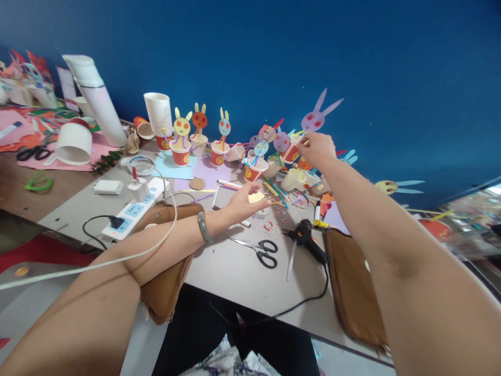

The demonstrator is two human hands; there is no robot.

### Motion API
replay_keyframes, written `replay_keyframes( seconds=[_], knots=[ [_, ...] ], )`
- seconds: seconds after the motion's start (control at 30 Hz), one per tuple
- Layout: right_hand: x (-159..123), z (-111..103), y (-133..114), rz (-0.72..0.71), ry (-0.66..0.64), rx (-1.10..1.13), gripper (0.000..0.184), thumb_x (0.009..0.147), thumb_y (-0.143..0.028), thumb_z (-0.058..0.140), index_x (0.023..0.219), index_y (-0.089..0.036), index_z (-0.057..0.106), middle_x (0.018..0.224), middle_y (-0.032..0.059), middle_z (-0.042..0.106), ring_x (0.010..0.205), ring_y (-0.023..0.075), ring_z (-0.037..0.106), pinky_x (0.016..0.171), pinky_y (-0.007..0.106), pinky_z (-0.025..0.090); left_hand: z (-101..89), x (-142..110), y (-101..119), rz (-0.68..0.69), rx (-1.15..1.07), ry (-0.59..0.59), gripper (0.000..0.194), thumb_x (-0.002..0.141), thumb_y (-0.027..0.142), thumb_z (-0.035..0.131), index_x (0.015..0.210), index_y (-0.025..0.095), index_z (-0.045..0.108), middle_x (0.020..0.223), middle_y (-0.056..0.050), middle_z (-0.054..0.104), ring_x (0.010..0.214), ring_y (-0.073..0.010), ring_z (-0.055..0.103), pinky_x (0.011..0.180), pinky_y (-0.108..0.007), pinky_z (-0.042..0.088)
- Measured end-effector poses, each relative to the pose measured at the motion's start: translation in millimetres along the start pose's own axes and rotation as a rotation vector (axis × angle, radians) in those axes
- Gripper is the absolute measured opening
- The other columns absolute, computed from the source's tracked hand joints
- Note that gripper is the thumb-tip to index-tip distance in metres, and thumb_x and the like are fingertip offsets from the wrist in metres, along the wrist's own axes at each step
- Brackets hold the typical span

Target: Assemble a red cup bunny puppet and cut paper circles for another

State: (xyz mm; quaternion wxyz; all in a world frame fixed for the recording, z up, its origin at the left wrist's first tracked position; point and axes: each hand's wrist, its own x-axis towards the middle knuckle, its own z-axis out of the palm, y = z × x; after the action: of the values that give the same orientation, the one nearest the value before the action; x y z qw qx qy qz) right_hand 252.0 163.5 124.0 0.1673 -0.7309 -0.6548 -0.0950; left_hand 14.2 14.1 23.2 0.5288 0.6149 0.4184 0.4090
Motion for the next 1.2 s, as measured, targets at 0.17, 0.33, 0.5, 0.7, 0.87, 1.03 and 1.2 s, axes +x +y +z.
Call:
replay_keyframes(
  seconds=[0.17,0.33,0.5,0.7,0.87,1.03,1.2],
  knots=[
    [0,3,3,-0.005,0.009,-0.013,0.020,0.089,-0.024,0.063,0.103,-0.022,0.077,0.109,0.0109,0.081,0.106,0.0283,0.070,0.087,0.039,0.055,-0.2,-1,3,0.005,0.012,0.012,0.056,0.082,0.037,0.079,0.129,0.016,0.056,0.144,-0.019,0.063,0.141,-0.0320,0.055,0.117,-0.047,0.043],
    [1,2,1,-0.017,0.020,-0.019,0.021,0.088,-0.024,0.063,0.103,-0.022,0.078,0.112,0.0101,0.081,0.107,0.0282,0.070,0.088,0.038,0.054,0.4,-1,4,-0.027,0.008,0.002,0.055,0.084,0.037,0.077,0.130,0.015,0.055,0.145,-0.019,0.061,0.143,-0.0322,0.053,0.117,-0.048,0.043],
    [1,-1,-2,-0.018,0.029,-0.018,0.022,0.089,-0.023,0.062,0.104,-0.021,0.078,0.113,0.0112,0.080,0.108,0.0284,0.070,0.089,0.038,0.054,-0.9,-2,4,0.004,0.018,-0.009,0.052,0.085,0.035,0.075,0.129,0.015,0.056,0.144,-0.018,0.060,0.141,-0.0303,0.054,0.117,-0.044,0.043],
    [0,-9,-1,-0.010,0.033,-0.007,0.021,0.088,-0.021,0.062,0.103,-0.021,0.077,0.112,0.0122,0.080,0.107,0.0282,0.069,0.088,0.039,0.053,-2.6,-6,6,0.027,0.026,-0.014,0.048,0.087,0.037,0.073,0.126,0.017,0.056,0.143,-0.016,0.061,0.136,-0.0291,0.056,0.116,-0.044,0.044],
    [3,-16,2,-0.013,0.068,0.004,0.020,0.085,-0.022,0.064,0.100,-0.022,0.076,0.107,0.0102,0.080,0.100,0.0266,0.069,0.085,0.038,0.052,-2.5,-6,6,0.036,0.044,-0.008,0.044,0.088,0.036,0.073,0.125,0.017,0.056,0.141,-0.015,0.062,0.136,-0.0275,0.056,0.116,-0.042,0.044],
    [0,-20,-1,-0.010,0.053,-0.002,0.023,0.087,-0.022,0.062,0.104,-0.020,0.077,0.111,0.0120,0.080,0.103,0.0266,0.069,0.085,0.037,0.052,-2.4,-5,8,0.039,0.064,0.002,0.042,0.087,0.033,0.074,0.121,0.017,0.057,0.138,-0.015,0.064,0.134,-0.0281,0.058,0.116,-0.043,0.044],
    [-3,-12,-7,-0.016,0.012,-0.029,0.022,0.089,-0.022,0.062,0.104,-0.020,0.077,0.114,0.0118,0.080,0.106,0.0281,0.071,0.086,0.038,0.054,-3.3,-7,11,0.009,0.044,-0.019,0.044,0.088,0.035,0.072,0.124,0.016,0.055,0.141,-0.016,0.062,0.137,-0.0287,0.056,0.117,-0.043,0.044]
  ],
)
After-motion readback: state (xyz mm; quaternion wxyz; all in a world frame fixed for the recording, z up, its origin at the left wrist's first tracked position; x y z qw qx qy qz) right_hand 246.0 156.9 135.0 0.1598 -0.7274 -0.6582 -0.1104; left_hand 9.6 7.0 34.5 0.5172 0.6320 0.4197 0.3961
